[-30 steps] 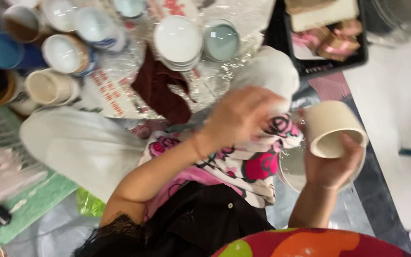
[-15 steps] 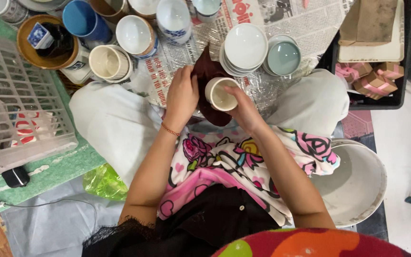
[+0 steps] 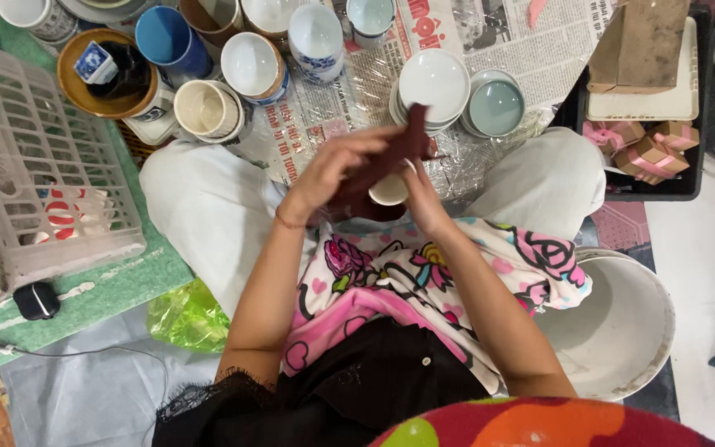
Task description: The person washes ceramic cups and bowls in a bucket of water, then wipes them dry with a cloth. The person handles each item one at a time, rinsing and drying them before placing them on a nearby surface.
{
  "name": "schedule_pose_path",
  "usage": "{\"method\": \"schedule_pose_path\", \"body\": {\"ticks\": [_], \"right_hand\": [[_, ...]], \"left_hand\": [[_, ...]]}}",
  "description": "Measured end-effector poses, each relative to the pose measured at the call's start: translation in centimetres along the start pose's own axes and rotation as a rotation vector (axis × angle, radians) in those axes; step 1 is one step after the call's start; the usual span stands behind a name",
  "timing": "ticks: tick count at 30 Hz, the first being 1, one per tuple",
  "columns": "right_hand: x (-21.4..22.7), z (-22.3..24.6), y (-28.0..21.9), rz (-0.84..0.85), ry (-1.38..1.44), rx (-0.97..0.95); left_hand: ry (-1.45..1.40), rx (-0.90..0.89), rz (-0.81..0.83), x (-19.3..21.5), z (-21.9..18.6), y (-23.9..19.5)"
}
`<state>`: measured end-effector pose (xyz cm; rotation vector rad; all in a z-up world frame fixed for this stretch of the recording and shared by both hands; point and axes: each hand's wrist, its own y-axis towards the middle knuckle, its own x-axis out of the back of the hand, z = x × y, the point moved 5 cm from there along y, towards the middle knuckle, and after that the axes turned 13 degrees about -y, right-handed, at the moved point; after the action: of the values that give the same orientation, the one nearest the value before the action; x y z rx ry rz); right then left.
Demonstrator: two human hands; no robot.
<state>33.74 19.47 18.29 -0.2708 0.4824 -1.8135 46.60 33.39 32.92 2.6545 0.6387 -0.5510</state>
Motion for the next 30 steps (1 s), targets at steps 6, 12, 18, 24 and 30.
{"method": "schedule_pose_path", "body": {"ticks": [6,12,18,24,30], "right_hand": [[-0.2,-2.2,0.7,0.122,0.03,0.102],[0.2,-1.2,-0.1,0.185,0.127,0.066],[0.9,0.8,-2.1,0.263,0.257,0.081],[2.9,2.1,-3.7,0.277,0.317,0.097],[1.1,5.3,-5.6,0.325,0.201,0.146]], "left_hand": [[1.068,-0.319,0.143,-8.1,-2.1,-0.7],[1.006,-0.57,-0.143,-5.8,-5.9,-0.6],[0.835,-0.369,0.126,-6.3,-2.8,-0.1],[0.776,-0.332,0.087,-6.7,0.4,-0.5],[0.368,-0.321,-0.247,-2.7,2.5,-2.1]]}}
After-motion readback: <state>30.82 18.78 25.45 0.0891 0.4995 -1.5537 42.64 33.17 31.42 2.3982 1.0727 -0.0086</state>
